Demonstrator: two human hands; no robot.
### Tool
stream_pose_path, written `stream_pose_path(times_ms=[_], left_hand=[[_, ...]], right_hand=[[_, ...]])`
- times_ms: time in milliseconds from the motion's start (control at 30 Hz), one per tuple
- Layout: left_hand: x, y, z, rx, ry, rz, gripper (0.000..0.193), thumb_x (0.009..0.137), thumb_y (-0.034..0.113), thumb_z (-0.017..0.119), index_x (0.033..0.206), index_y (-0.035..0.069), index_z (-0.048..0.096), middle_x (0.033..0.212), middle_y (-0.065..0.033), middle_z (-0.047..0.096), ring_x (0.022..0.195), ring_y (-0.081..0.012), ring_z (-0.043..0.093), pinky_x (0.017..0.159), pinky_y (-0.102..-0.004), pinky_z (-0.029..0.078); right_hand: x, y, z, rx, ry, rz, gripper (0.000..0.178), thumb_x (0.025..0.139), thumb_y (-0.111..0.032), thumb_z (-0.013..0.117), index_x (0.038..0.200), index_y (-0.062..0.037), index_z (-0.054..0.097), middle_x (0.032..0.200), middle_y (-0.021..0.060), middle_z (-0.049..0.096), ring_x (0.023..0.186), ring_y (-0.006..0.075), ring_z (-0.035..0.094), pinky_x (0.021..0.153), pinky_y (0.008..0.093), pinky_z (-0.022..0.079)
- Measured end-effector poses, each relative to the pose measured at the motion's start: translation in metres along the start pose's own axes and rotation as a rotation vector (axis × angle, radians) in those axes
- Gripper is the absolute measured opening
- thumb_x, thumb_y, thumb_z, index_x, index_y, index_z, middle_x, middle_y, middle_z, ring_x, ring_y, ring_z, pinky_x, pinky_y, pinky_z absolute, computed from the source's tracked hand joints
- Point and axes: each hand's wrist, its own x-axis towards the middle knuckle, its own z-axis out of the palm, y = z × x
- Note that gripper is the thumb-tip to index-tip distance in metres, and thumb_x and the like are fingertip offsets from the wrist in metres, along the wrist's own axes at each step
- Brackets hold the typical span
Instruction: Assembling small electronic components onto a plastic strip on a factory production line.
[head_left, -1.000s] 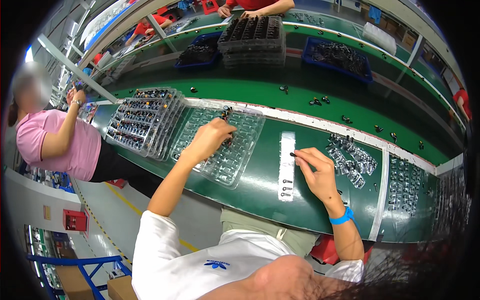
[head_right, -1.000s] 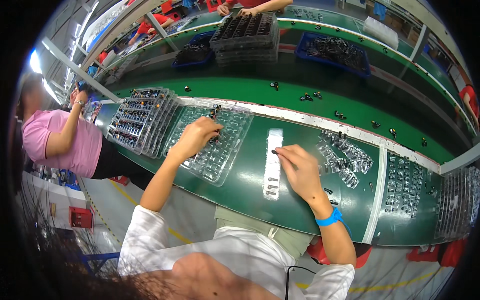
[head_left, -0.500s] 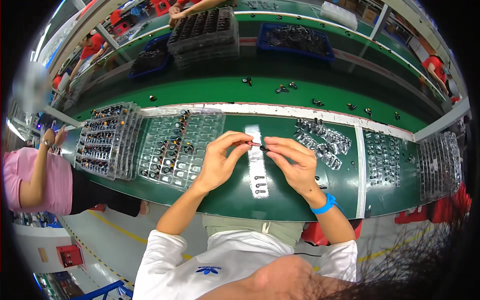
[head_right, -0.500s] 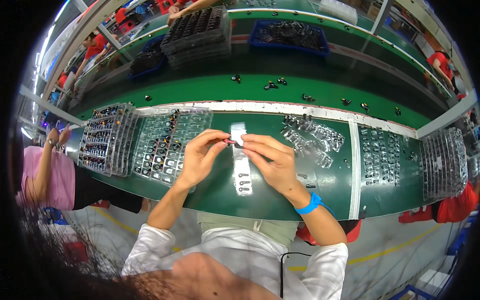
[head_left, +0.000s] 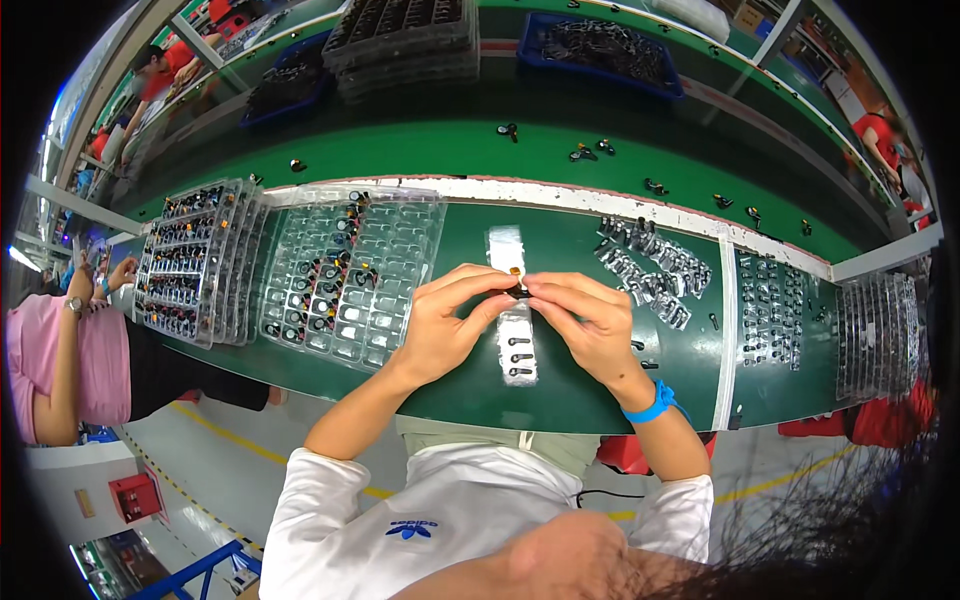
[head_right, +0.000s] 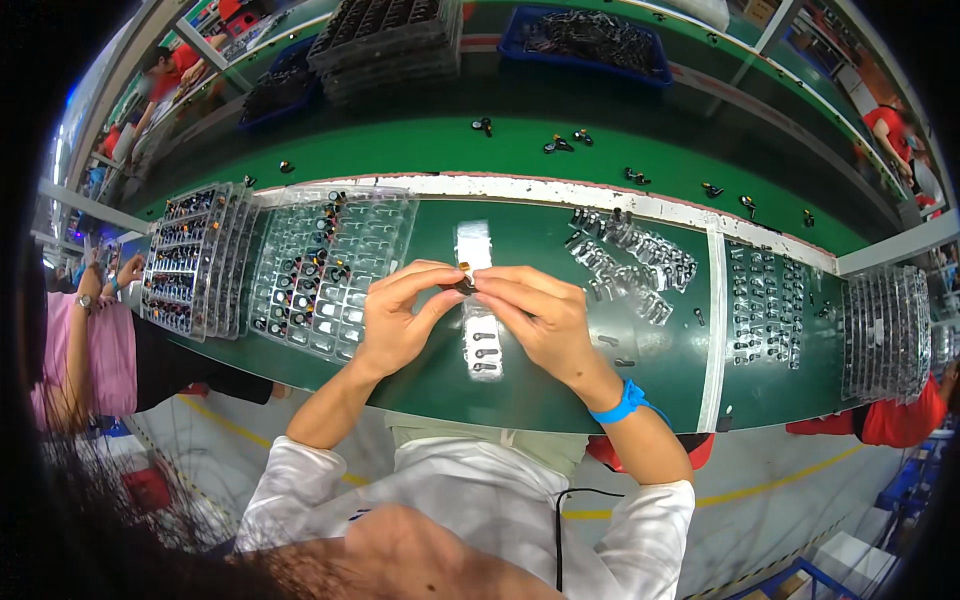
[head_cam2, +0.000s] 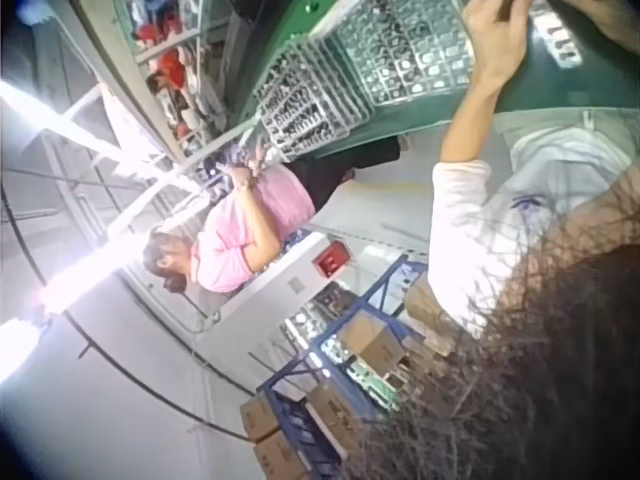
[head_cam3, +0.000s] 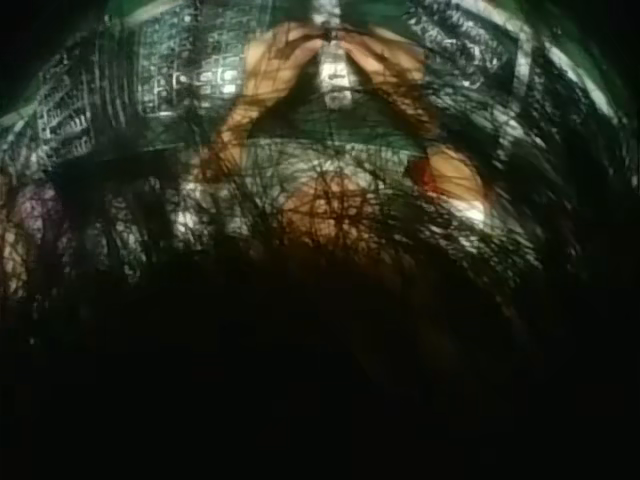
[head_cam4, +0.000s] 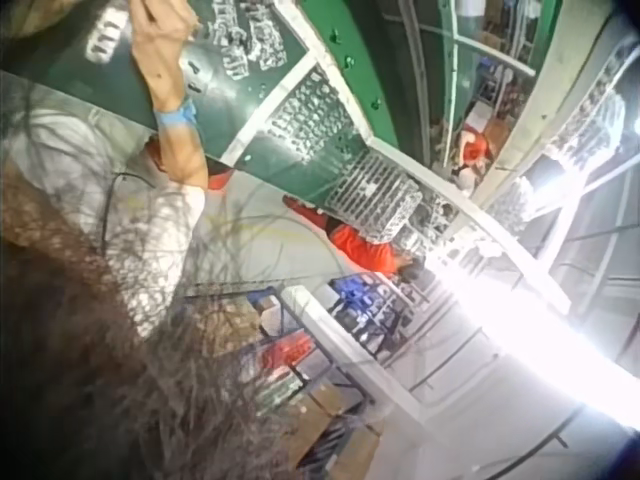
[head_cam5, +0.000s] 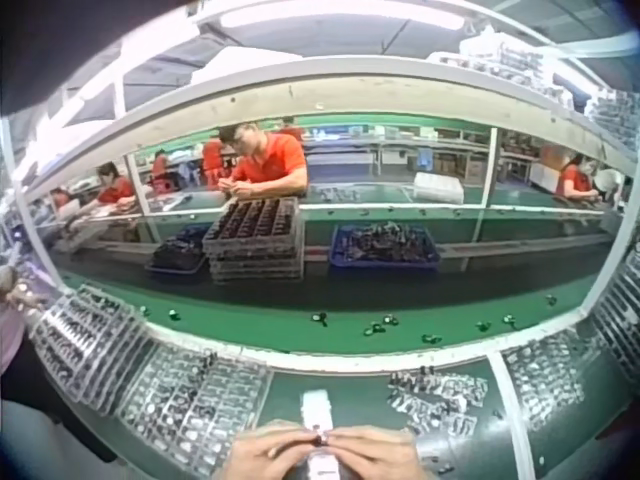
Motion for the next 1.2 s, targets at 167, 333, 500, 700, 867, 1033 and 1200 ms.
stream_pose_path(times_ms=[167,333,500,700,867,1033,1200], left_hand=[[-0.001,0.003,-0.001,-0.072,-0.026,-0.020,0.028,0.082,-0.008,0.080,0.110,-0.004,0.075,0.108,-0.0161,0.075,0.103,-0.0251,0.072,0.091,-0.0343,0.058],[0.000,0.000,0.000,0.003,0.010,0.103,0.027,0.081,-0.008,0.080,0.107,-0.003,0.076,0.105,-0.0153,0.075,0.100,-0.0262,0.072,0.089,-0.0349,0.058],[-0.001,0.002,0.000,0.071,0.005,0.157,0.024,0.080,-0.008,0.081,0.104,-0.003,0.076,0.102,-0.0150,0.075,0.097,-0.0275,0.072,0.086,-0.0356,0.058],[-0.005,0.007,0.003,0.101,0.043,0.171,0.022,0.081,-0.007,0.081,0.101,-0.003,0.076,0.099,-0.0153,0.076,0.095,-0.0269,0.072,0.085,-0.0348,0.058],[0.006,0.007,-0.010,0.190,-0.074,0.001,0.018,0.084,-0.001,0.081,0.101,-0.003,0.076,0.101,-0.0153,0.077,0.094,-0.0254,0.075,0.085,-0.0322,0.058],[0.067,-0.013,-0.044,0.461,-0.109,-0.083,0.020,0.089,0.012,0.080,0.103,-0.001,0.077,0.096,-0.0129,0.078,0.087,-0.0187,0.074,0.078,-0.0319,0.058],[0.149,-0.060,-0.059,0.540,-0.009,-0.085,0.033,0.093,0.021,0.077,0.117,-0.001,0.074,0.111,-0.0168,0.076,0.098,-0.0215,0.074,0.084,-0.0330,0.058]], right_hand=[[-0.002,0.001,0.002,-0.111,-0.016,-0.080,0.017,0.086,0.001,0.078,0.102,-0.0006,0.078,0.098,0.0111,0.076,0.083,0.0233,0.075,0.071,0.0312,0.061],[-0.001,-0.005,0.006,0.119,-0.030,0.195,0.020,0.085,0.006,0.077,0.105,0.0033,0.076,0.095,0.0146,0.075,0.082,0.0227,0.074,0.070,0.0301,0.060],[-0.001,-0.009,0.006,-0.078,-0.077,0.037,0.014,0.086,0.003,0.077,0.099,0.0035,0.074,0.089,0.0133,0.073,0.074,0.0230,0.071,0.064,0.0309,0.056],[-0.005,-0.012,0.007,-0.192,-0.061,-0.062,0.012,0.084,0.001,0.078,0.095,0.0028,0.073,0.081,0.0138,0.070,0.067,0.0265,0.068,0.059,0.0345,0.052],[-0.006,0.007,0.008,0.056,-0.116,0.174,0.018,0.092,-0.004,0.073,0.108,0.0041,0.073,0.084,0.0143,0.073,0.071,0.0243,0.071,0.061,0.0327,0.054],[-0.003,0.018,-0.015,-0.170,-0.364,0.135,0.015,0.091,-0.007,0.073,0.105,0.0006,0.073,0.092,0.0127,0.072,0.074,0.0309,0.070,0.066,0.0372,0.056],[-0.006,0.024,-0.015,-0.269,-0.617,-0.025,0.008,0.087,-0.011,0.074,0.092,-0.0045,0.073,0.093,0.0097,0.069,0.086,0.0315,0.068,0.072,0.0416,0.055]])
